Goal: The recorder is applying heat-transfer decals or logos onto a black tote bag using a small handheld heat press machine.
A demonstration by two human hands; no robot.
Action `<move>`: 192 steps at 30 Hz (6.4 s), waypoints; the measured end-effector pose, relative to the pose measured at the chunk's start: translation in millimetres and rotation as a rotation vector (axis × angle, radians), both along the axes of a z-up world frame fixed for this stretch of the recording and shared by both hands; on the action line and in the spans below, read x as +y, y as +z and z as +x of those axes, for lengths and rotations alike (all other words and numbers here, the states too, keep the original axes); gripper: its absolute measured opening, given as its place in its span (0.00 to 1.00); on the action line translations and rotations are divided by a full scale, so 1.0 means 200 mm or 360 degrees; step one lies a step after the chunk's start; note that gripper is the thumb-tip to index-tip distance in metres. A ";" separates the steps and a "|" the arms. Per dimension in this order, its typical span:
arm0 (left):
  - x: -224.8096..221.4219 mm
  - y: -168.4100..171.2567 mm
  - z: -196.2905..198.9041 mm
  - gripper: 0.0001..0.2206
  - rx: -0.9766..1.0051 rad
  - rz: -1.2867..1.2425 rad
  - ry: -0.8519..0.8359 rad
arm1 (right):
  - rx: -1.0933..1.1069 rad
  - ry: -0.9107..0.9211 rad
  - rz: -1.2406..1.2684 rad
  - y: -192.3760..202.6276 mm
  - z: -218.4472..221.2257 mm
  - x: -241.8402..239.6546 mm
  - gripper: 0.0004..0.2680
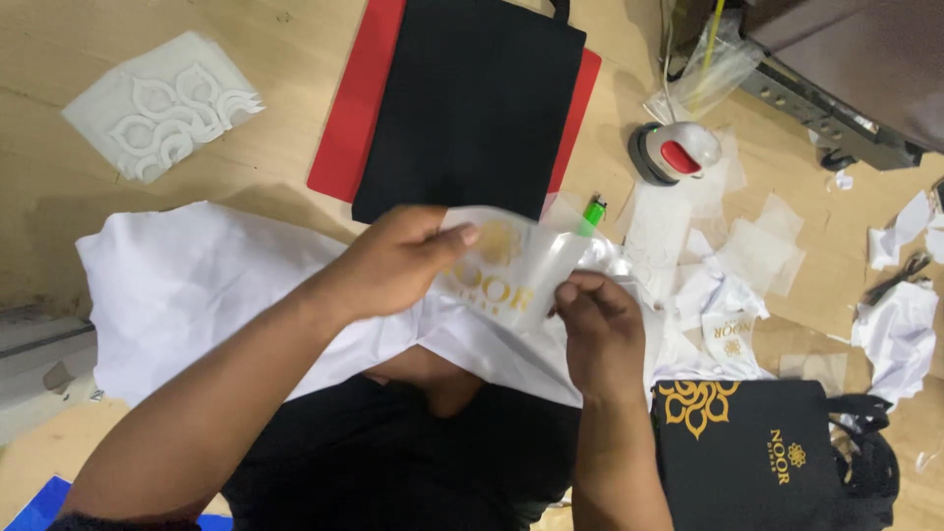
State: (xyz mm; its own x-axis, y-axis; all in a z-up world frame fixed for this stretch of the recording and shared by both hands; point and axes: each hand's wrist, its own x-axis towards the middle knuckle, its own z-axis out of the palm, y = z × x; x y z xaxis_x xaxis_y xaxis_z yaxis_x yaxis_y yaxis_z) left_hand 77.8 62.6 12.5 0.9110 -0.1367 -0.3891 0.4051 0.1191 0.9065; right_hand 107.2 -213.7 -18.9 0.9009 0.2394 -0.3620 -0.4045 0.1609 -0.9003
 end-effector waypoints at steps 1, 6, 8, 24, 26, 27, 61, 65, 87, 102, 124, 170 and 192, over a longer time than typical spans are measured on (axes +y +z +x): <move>0.02 -0.02 0.06 0.14 0.0000 -0.0008 0.0008 | 0.0000 0.0008 -0.0008 -0.01 0.07 0.04 0.05; 0.11 -0.23 0.40 0.14 -0.0193 0.0436 0.0090 | -0.0037 0.0070 -0.0305 -0.14 0.48 0.23 0.02; 0.13 -0.38 0.52 0.12 -0.0229 0.0238 0.0252 | 0.0005 0.0080 -0.0362 -0.25 0.65 0.34 0.03; 0.33 -1.00 0.75 0.27 0.0933 0.1723 -0.0063 | -0.0719 -0.0003 -0.1531 -1.10 1.20 0.43 0.06; 0.36 -1.19 0.69 0.25 0.0831 0.1775 -0.0144 | -0.0772 0.0027 -0.1624 -1.07 1.19 0.37 0.06; 0.38 -1.28 0.64 0.24 0.0733 0.1827 -0.0212 | -0.0831 0.0064 -0.1709 -1.05 1.17 0.35 0.05; -0.04 -0.98 0.74 0.25 -0.0228 0.2125 -0.0255 | -0.0406 0.0057 -0.1483 -1.07 1.06 0.66 0.08; -0.05 -0.95 0.76 0.30 -0.0006 0.2060 -0.0649 | -0.0382 0.0066 -0.1574 -1.06 1.06 0.68 0.09; -0.04 -0.88 0.75 0.36 0.0055 0.2104 -0.1066 | -0.1176 -0.0177 -0.3248 -0.53 1.45 -0.04 0.33; -0.08 -0.90 0.72 0.39 0.0021 0.2303 -0.1113 | -0.1031 0.0589 -0.1834 -0.43 1.41 0.59 0.09; -0.06 -0.92 0.76 0.39 0.0097 0.2177 -0.1093 | -0.1502 0.0792 -0.2107 -0.69 1.30 1.07 0.12; 0.02 -1.33 0.54 0.31 -0.0190 0.2140 -0.0022 | -0.0726 0.1143 -0.2095 -0.73 1.44 1.11 0.16; 0.05 -1.30 0.55 0.32 -0.0137 0.2091 -0.0142 | -0.2141 0.1315 -0.2046 -0.87 1.49 0.89 0.12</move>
